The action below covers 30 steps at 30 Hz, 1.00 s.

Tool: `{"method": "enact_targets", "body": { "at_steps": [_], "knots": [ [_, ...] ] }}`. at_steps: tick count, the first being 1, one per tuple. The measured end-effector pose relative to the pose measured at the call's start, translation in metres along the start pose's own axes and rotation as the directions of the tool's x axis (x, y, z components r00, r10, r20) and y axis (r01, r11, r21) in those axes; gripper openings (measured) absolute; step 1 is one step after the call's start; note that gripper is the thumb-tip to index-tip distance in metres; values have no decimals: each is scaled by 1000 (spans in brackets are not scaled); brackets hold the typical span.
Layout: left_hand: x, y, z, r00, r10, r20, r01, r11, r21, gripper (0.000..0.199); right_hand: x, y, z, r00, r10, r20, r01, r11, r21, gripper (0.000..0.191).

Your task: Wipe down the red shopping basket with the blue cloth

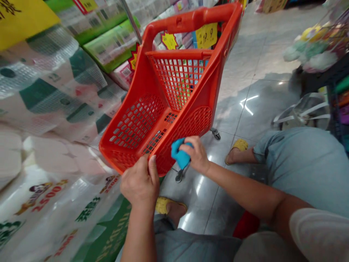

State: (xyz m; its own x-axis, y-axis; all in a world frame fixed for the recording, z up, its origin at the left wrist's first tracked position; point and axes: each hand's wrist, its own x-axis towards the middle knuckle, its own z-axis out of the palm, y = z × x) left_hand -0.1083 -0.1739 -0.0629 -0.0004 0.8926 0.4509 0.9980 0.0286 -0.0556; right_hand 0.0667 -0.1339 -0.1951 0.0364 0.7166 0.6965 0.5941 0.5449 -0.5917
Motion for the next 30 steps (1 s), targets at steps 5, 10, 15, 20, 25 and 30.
{"method": "enact_targets", "body": {
  "at_steps": [5, 10, 15, 20, 25, 30],
  "knots": [
    [2, 3, 0, 1000, 4, 7, -4, 1000, -5, 44, 4, 12, 3, 917, 320, -239, -337, 941, -33, 47],
    [1, 5, 1, 1000, -20, 4, 20, 1000, 4, 45, -38, -36, 26, 990, 10, 137, -23, 995, 94, 35],
    [1, 3, 1, 1000, -1, 3, 1, 1000, -8, 45, -41, 15, 18, 966, 259, 3, -259, 966, 24, 35],
    [2, 7, 1, 1000, 14, 4, -14, 1000, -9, 45, -53, -22, 31, 956, 293, 19, -294, 954, 63, 58],
    [0, 2, 5, 996, 79, -47, -81, 996, -44, 43, -69, -38, 29, 968, 205, 143, -232, 950, 210, 33],
    [-3, -6, 10, 964, 176, -199, -212, 960, -182, 31, -57, -12, 24, 889, 458, 4, -451, 875, 177, 42]
  ]
}}
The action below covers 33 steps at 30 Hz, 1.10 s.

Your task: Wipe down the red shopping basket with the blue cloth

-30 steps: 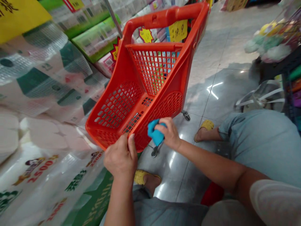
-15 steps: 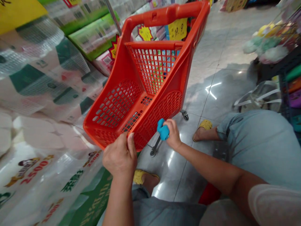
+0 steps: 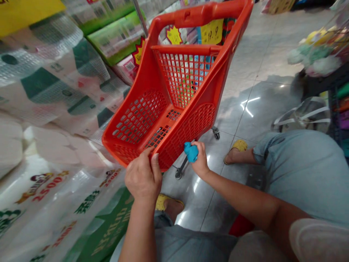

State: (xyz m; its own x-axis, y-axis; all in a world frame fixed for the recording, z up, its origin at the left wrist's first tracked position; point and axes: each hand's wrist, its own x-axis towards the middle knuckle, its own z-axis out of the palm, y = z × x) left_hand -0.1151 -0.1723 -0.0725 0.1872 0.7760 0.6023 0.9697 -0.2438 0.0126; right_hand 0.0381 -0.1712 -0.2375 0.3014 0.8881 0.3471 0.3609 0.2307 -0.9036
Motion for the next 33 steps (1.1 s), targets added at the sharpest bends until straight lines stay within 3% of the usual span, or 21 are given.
{"method": "enact_targets", "body": {
  "at_steps": [3, 6, 8, 11, 13, 15, 19, 21, 24, 27, 29, 30, 33],
  "knots": [
    [-3, -2, 0, 999, -14, -46, 9, 993, -118, 26, -23, -32, 14, 991, -59, 124, 50, 996, 70, 54],
    [-8, -7, -1, 996, -55, -72, 35, 967, -253, 24, -40, -60, 18, 942, -179, 285, 128, 974, 189, 48],
    [-11, -14, 0, 994, -76, -84, 45, 945, -324, 24, -31, -63, 11, 955, -174, 241, 126, 971, 202, 43],
    [-15, -27, 1, 996, -75, -39, 56, 931, -360, 25, -6, -59, -1, 998, -60, 13, 57, 989, 137, 36],
    [-16, -34, 2, 998, -52, -17, 42, 932, -360, 28, -1, -63, -2, 999, -45, -21, 47, 991, 127, 39],
    [-17, -37, 3, 999, -27, -31, 14, 935, -356, 30, -9, -73, 3, 991, -102, 89, 88, 986, 142, 47],
    [-16, -37, 2, 998, 20, -54, -38, 940, -340, 29, -31, -72, 11, 919, -237, 314, 213, 971, 110, 47],
    [-17, -36, 0, 998, 31, -50, -46, 941, -334, 31, -28, -55, 2, 909, -240, 342, 238, 970, 49, 40],
    [-19, -31, -3, 998, 50, -28, -57, 939, -339, 32, -10, -37, -33, 941, -185, 284, 202, 979, -33, 40],
    [-23, -19, -8, 997, 70, -22, -73, 933, -353, 32, 13, -61, -73, 954, -258, 155, 268, 962, -47, 40],
    [-25, -9, -12, 996, 91, -9, -88, 928, -361, 30, 24, -97, -90, 909, -411, 73, 414, 909, -39, 37],
    [-26, -4, -14, 994, 109, 0, -102, 925, -366, 30, 28, -115, -94, 879, -467, 97, 473, 879, -50, 39],
    [-29, 6, -20, 977, 214, 12, -194, 904, -381, 31, 38, -151, -100, 755, -521, 397, 608, 784, -126, 48]
  ]
}}
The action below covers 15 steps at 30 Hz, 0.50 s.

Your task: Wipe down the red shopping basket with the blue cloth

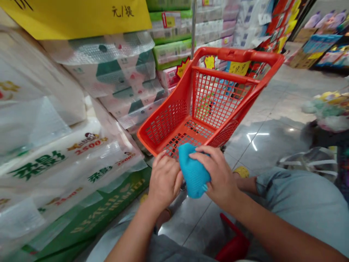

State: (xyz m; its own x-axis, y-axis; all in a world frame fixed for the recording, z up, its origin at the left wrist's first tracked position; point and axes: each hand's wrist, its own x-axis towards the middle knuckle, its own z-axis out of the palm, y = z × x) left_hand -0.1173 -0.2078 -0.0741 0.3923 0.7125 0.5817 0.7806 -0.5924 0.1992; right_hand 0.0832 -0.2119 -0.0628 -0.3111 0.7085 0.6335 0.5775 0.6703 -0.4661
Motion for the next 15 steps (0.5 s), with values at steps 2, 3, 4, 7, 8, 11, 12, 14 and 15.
{"method": "enact_targets", "body": {
  "at_steps": [2, 3, 4, 7, 8, 11, 12, 14, 15],
  "knots": [
    [-1, 3, -1, 997, 72, 41, -71, 997, -12, 29, 8, 9, -11, 990, -38, 137, 58, 989, -139, 53],
    [-1, 4, -2, 993, 98, 62, -96, 995, -22, 25, 10, 21, -17, 987, -25, 157, 59, 976, -211, 55],
    [-1, 4, -2, 990, 113, 80, -111, 993, -34, 20, 13, 36, -25, 989, 4, 147, 37, 961, -274, 57],
    [-3, 5, -1, 991, 118, 64, -113, 991, -78, 20, 20, 74, -48, 990, 137, -16, -132, 901, -414, 55],
    [-3, 7, 0, 993, 108, 43, -104, 990, -90, 21, 21, 79, -53, 986, 158, -54, -166, 881, -443, 54],
    [-2, 10, 3, 998, 70, -5, -70, 991, -118, 22, 20, 69, -51, 993, 72, 90, -23, 888, -459, 58],
    [-1, 11, 4, 998, 64, -7, -65, 990, -124, 23, 20, 62, -49, 984, 15, 179, 65, 898, -434, 59],
    [1, 10, 3, 998, 69, -8, -69, 988, -138, 25, 25, 57, -48, 953, -59, 296, 180, 899, -400, 58],
    [3, 10, 2, 997, 73, -10, -74, 986, -147, 27, 32, 62, -51, 951, -51, 306, 183, 888, -421, 55]
  ]
}}
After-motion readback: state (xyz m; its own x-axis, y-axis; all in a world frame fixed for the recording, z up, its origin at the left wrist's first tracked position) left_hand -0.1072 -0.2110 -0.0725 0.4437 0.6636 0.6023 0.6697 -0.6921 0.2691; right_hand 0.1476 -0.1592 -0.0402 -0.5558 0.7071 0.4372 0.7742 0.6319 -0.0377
